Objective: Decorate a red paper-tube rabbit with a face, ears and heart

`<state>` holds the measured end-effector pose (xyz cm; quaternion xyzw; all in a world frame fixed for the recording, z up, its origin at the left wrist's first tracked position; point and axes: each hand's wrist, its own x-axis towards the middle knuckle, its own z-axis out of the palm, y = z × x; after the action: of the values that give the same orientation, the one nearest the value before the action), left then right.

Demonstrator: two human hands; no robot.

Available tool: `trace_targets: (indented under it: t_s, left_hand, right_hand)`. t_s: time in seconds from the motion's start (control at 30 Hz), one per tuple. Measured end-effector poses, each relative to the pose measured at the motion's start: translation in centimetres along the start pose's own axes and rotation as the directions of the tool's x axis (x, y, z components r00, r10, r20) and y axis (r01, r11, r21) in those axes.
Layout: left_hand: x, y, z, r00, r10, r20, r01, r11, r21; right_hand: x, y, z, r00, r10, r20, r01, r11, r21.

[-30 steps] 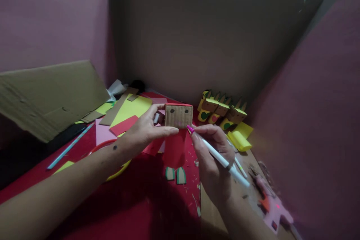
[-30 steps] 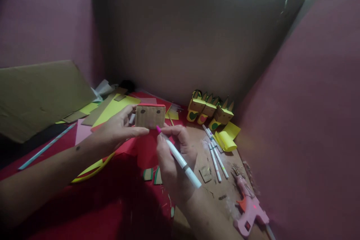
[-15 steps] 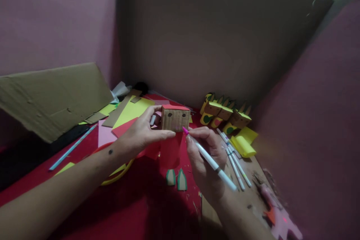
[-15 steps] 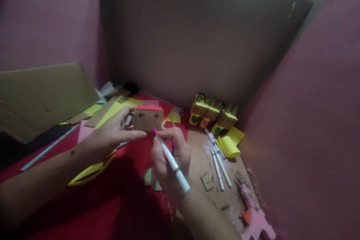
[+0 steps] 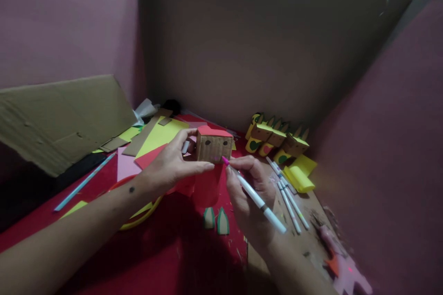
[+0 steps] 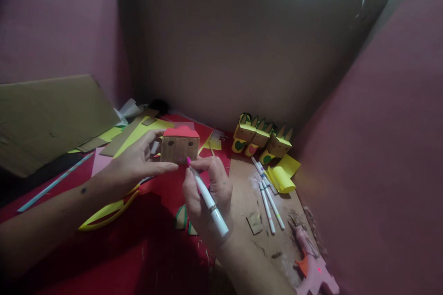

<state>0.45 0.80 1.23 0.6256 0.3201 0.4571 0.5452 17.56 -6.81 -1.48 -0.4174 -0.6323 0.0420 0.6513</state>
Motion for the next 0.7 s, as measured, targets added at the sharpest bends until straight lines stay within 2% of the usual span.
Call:
trace_targets:
  t_s: [0.37,0.57,0.7]
  left_hand:
    - [0.04,0.14,0.04,1.0,0.001,-0.011,-0.001,0.999,0.045]
    - [0.09,0.08,0.02,1.0,0.0,-0.006,0.001,0.998,0.056]
    - [0.16,-0.02,-0.05,1.0,0.002,0.016,-0.003,0.999,0.039]
  right_hand:
    - [0.41,-0.54,0.09,0.997,-0.073,0.013,0.073,0.996,-0.044]
    - [0.16,-0.35,-0.01,1.0,-0.011,0.016,0.012,0.998,-0.059]
    - [0.2,-0.29,0.11,0.999,-0.05,0.005,0.05,0.997,-0.052]
